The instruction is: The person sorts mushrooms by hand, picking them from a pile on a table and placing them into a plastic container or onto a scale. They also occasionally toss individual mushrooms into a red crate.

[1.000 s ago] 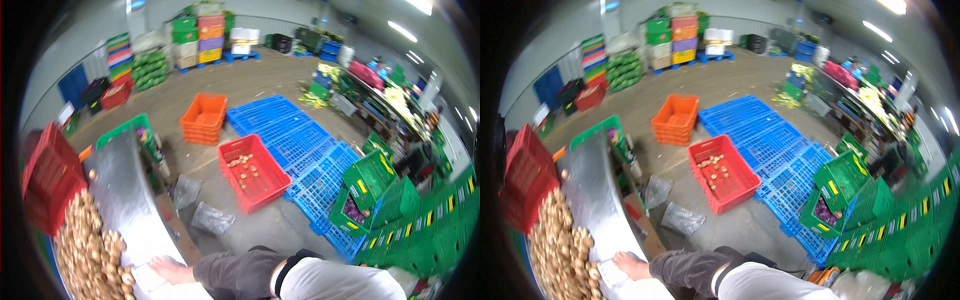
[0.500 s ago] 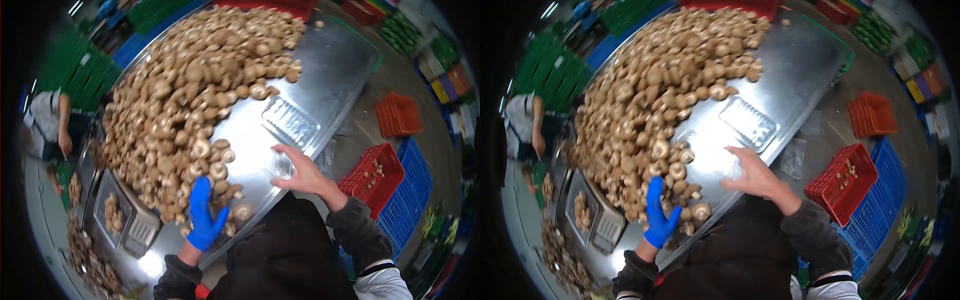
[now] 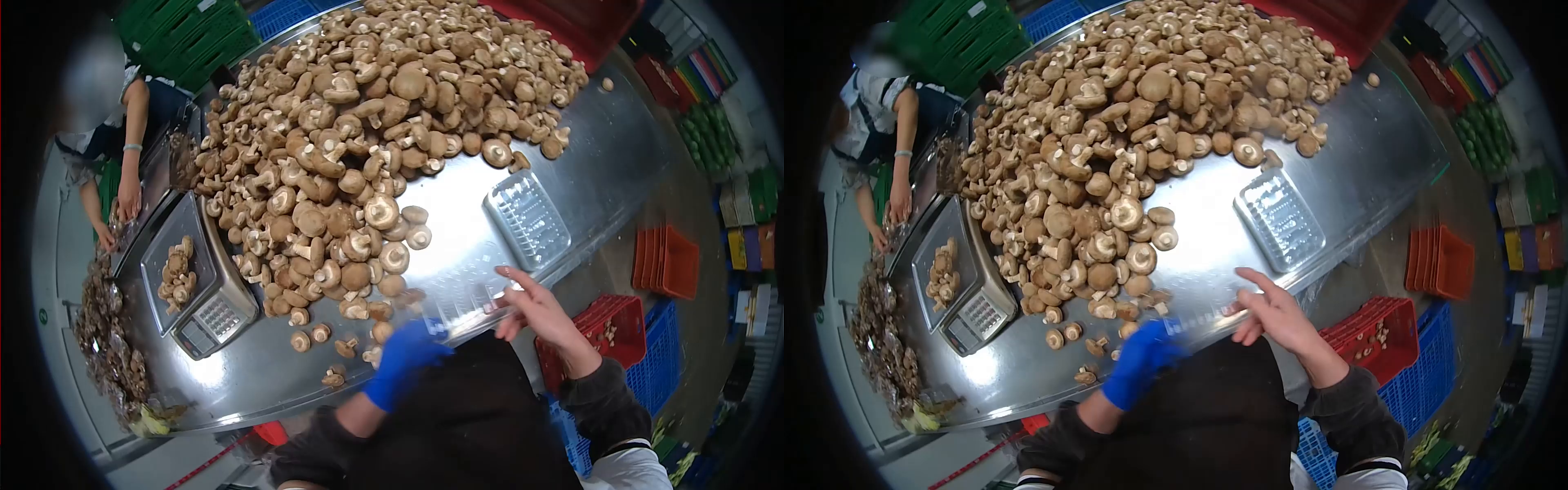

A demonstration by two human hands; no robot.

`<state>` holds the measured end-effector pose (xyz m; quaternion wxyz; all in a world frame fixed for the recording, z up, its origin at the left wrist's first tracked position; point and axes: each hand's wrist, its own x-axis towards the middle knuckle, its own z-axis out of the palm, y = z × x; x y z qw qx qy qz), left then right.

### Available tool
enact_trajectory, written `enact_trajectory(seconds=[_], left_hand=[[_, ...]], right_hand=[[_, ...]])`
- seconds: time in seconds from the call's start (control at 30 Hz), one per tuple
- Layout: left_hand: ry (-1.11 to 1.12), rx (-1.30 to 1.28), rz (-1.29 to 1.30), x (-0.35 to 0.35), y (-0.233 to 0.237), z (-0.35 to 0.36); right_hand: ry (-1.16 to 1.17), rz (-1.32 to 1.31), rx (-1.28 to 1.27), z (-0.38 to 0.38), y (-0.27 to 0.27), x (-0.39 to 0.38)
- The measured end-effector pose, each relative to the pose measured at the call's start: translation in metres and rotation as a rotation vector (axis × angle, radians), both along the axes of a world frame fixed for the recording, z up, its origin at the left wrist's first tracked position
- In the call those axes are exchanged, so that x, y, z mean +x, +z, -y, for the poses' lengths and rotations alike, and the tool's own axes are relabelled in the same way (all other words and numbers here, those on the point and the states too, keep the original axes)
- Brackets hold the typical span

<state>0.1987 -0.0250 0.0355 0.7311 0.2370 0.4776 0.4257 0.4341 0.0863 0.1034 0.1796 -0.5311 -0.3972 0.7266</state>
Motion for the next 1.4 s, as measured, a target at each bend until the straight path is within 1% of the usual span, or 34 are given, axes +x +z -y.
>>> enact_trajectory(seconds=[0.03, 0.07, 0.1, 0.13, 0.17, 0.23, 0.3, 0.37, 0.43, 0.47, 0.5, 0.57, 0.6, 0.63, 0.67, 0.73, 0.77, 0.83, 0.87, 1.0, 1.07, 1.2, 1.3, 1.37, 1.4], left_hand=[[0.037, -0.101, 0.196, 0.021, 0.001, 0.0], [0.053, -0.097, 0.198, 0.039, -0.001, -0.002], [0.116, -0.218, 0.418, 0.055, -0.005, -0.005], [0.178, -0.335, 0.638, 0.067, -0.009, -0.008], [0.191, -0.326, 0.639, 0.076, -0.018, -0.012], [0.237, -0.541, 0.657, 0.086, -0.041, -0.018], [0.282, -0.495, 0.654, 0.079, -0.049, -0.014], [0.318, -0.453, 0.65, 0.066, -0.049, -0.008], [0.212, -0.002, -0.003, 0.048, -0.04, -0.001], [0.398, -0.276, 0.153, 0.04, -0.071, 0.003], [0.403, -0.269, 0.151, 0.028, -0.076, 0.0], [0.243, 0.204, -0.698, 0.0, -0.076, -0.011], [0.259, 0.288, -0.863, -0.012, -0.064, -0.026], [0.279, 0.369, -1.03, -0.022, -0.052, -0.044], [0.297, 0.369, -1.039, -0.03, -0.056, -0.061], [0.967, -0.086, -0.181, -0.047, -0.08, -0.086], [0.976, -0.082, -0.186, -0.051, -0.089, -0.089], [0.964, -0.081, -0.205, -0.059, -0.101, -0.096], [0.872, -0.072, -0.257, -0.06, -0.1, -0.093], [0.877, -0.091, -0.293, -0.056, -0.097, -0.089], [0.99, -0.096, -0.315, -0.048, -0.094, -0.091], [0.916, -0.029, -0.371, -0.045, -0.108, -0.083], [0.939, -0.005, -0.358, -0.043, -0.108, -0.08], [0.846, -0.045, -0.305, -0.045, -0.101, -0.079], [0.834, -0.045, -0.303, -0.049, -0.104, -0.076]], right_hand=[[0.015, 0.001, 0.002, -0.007, -0.001, 0.001], [0.041, 0.139, 0.103, -0.015, -0.001, 0.004], [0.066, 0.273, 0.204, -0.023, -0.002, 0.008], [0.066, 0.317, 0.217, -0.036, -0.014, 0.013], [0.08, 0.313, 0.224, -0.048, -0.023, 0.017], [0.204, 0.391, 0.125, -0.067, -0.04, 0.018], [0.232, 0.404, 0.117, -0.075, -0.059, 0.008], [0.276, 0.342, 0.064, -0.077, -0.069, -0.013], [0.242, 0.23, 0.036, -0.077, -0.082, -0.036], [0.237, 0.197, 0.047, -0.077, -0.09, -0.049], [0.241, 0.193, 0.053, -0.077, -0.097, -0.062], [0.198, 0.118, 0.088, -0.08, -0.109, -0.086], [0.207, 0.115, 0.093, -0.083, -0.117, -0.097], [0.169, 0.054, 0.101, -0.086, -0.123, -0.109], [0.132, -0.01, 0.109, -0.091, -0.125, -0.122], [0.12, -0.051, 0.125, -0.102, -0.126, -0.144], [0.089, -0.084, 0.134, -0.107, -0.129, -0.151], [0.13, -0.106, 0.126, -0.117, -0.137, -0.153], [0.128, -0.127, 0.115, -0.117, -0.136, -0.152], [0.136, -0.215, 0.017, -0.116, -0.143, -0.134], [0.128, -0.257, -0.018, -0.113, -0.143, -0.124], [0.084, -0.272, -0.017, -0.104, -0.144, -0.109], [0.043, -0.25, 0.044, -0.098, -0.147, -0.102], [0.119, -0.136, 0.187, -0.096, -0.144, -0.097], [0.109, -0.133, 0.188, -0.096, -0.14, -0.094]])
